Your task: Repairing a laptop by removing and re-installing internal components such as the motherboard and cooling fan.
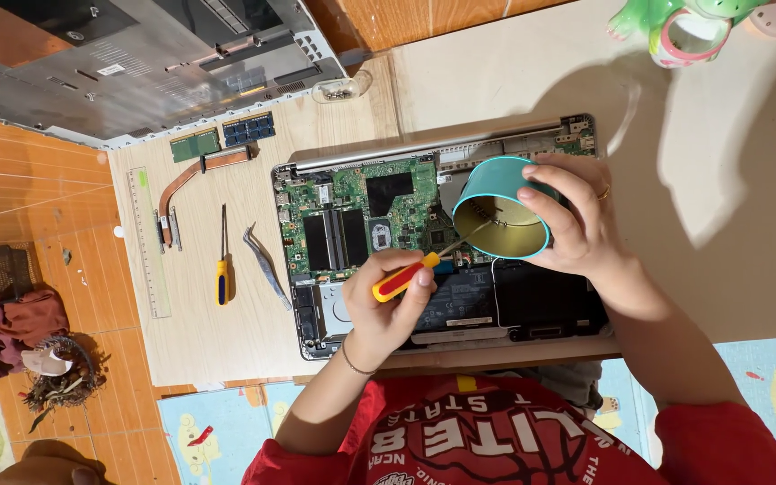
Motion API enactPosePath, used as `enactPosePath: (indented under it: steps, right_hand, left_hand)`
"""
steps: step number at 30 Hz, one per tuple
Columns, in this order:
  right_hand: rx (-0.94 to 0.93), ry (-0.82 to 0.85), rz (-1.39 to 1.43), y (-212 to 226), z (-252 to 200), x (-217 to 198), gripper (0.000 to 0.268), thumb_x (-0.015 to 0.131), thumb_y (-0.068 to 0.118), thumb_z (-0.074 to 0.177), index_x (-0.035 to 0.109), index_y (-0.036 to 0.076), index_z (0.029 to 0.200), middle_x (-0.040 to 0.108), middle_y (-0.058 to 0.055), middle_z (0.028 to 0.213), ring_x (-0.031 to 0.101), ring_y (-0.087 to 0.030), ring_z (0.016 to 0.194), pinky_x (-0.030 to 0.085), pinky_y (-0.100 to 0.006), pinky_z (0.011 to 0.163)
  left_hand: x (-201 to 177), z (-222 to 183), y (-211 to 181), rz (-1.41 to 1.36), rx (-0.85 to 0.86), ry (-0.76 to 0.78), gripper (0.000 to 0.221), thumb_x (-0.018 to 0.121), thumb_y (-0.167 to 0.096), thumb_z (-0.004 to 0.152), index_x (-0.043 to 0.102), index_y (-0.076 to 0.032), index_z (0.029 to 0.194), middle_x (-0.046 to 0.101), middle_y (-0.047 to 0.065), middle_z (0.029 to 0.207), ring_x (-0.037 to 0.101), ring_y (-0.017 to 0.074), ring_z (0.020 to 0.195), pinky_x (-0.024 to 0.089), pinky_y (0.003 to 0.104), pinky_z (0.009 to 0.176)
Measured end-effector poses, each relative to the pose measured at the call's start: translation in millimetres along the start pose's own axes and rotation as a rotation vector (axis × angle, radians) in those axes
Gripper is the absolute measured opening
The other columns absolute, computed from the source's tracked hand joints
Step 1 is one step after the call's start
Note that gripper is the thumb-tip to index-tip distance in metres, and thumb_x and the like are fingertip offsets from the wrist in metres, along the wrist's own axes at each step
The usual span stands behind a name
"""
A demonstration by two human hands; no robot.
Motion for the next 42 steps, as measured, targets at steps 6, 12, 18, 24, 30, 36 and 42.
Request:
enactPosePath:
  steps: [6,12,18,24,30,36,42]
  right_hand:
    - [0.010,-0.017,0.006,-0.6,-1.2,0.8,0.077,0.099,0.031,0.081,0.051,0.011,0.138,0.054,-0.012,0.138,0.061,-0.035,0.122,0.049,-0.049,0.096]
    - [0.018,-0.018,0.011,-0.7,-2.1,-0.5,0.076,0.098,0.031,0.082,0.051,0.012,0.138,0.054,-0.011,0.137,0.061,-0.035,0.123,0.049,-0.049,0.097]
    - [-0.002,-0.034,0.009,0.6,-0.4,-3.3,0.074,0.094,0.033,0.082,0.051,0.011,0.139,0.054,-0.012,0.137,0.061,-0.035,0.122,0.050,-0.049,0.096]
    - [-0.012,-0.032,0.002,2.2,0.0,-4.7,0.073,0.093,0.034,0.083,0.051,0.012,0.139,0.054,-0.012,0.137,0.062,-0.035,0.121,0.050,-0.048,0.094]
    - [-0.021,-0.036,0.009,4.3,5.4,-7.4,0.075,0.096,0.041,0.085,0.052,0.011,0.139,0.054,-0.012,0.135,0.062,-0.036,0.118,0.049,-0.049,0.092]
    - [-0.006,-0.023,-0.010,0.5,-2.2,-3.6,0.072,0.096,0.035,0.085,0.053,0.012,0.138,0.055,-0.012,0.136,0.062,-0.035,0.120,0.049,-0.049,0.093]
    - [0.001,-0.025,-0.016,-0.2,-1.3,-1.3,0.072,0.093,0.032,0.083,0.052,0.011,0.139,0.054,-0.012,0.138,0.062,-0.035,0.121,0.049,-0.050,0.096]
  left_hand:
    - [3.2,-11.2,33.3,-0.415,-0.249,-0.035,0.020,0.065,-0.014,0.106,0.059,0.003,0.115,0.068,0.010,0.087,0.068,0.0151,0.071,0.056,0.027,0.064]
    - [0.3,-3.4,52.7,-0.693,-0.430,-0.125,0.021,0.059,-0.017,0.107,0.059,0.003,0.109,0.066,0.013,0.079,0.065,0.0179,0.061,0.055,0.030,0.056]
    - [-0.7,-4.8,43.3,-0.600,-0.371,-0.126,0.018,0.061,-0.016,0.107,0.059,0.002,0.110,0.068,0.012,0.080,0.066,0.0171,0.062,0.057,0.029,0.058]
    - [10.7,-3.1,-5.8,0.093,0.095,0.034,0.018,0.074,-0.012,0.097,0.065,0.000,0.107,0.075,0.012,0.091,0.071,0.0168,0.071,0.056,0.026,0.065]
    - [18.7,-2.3,-16.7,0.107,0.264,0.059,0.022,0.077,-0.011,0.095,0.062,0.001,0.106,0.074,0.015,0.095,0.075,0.0226,0.076,0.060,0.029,0.068]
    - [21.9,-1.3,-14.4,0.079,0.249,0.067,0.021,0.077,-0.009,0.096,0.061,0.002,0.105,0.074,0.016,0.095,0.075,0.0239,0.077,0.060,0.029,0.068]
    - [12.3,-9.4,24.7,-0.264,-0.177,-0.008,0.017,0.067,-0.013,0.103,0.060,0.002,0.110,0.071,0.009,0.086,0.072,0.0181,0.069,0.059,0.027,0.062]
Point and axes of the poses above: each hand's wrist, its own z-axis towards the middle knuckle, its own x-axis out of the palm, y = z × x, the point moved 8 cm from there along z, towards the middle knuckle
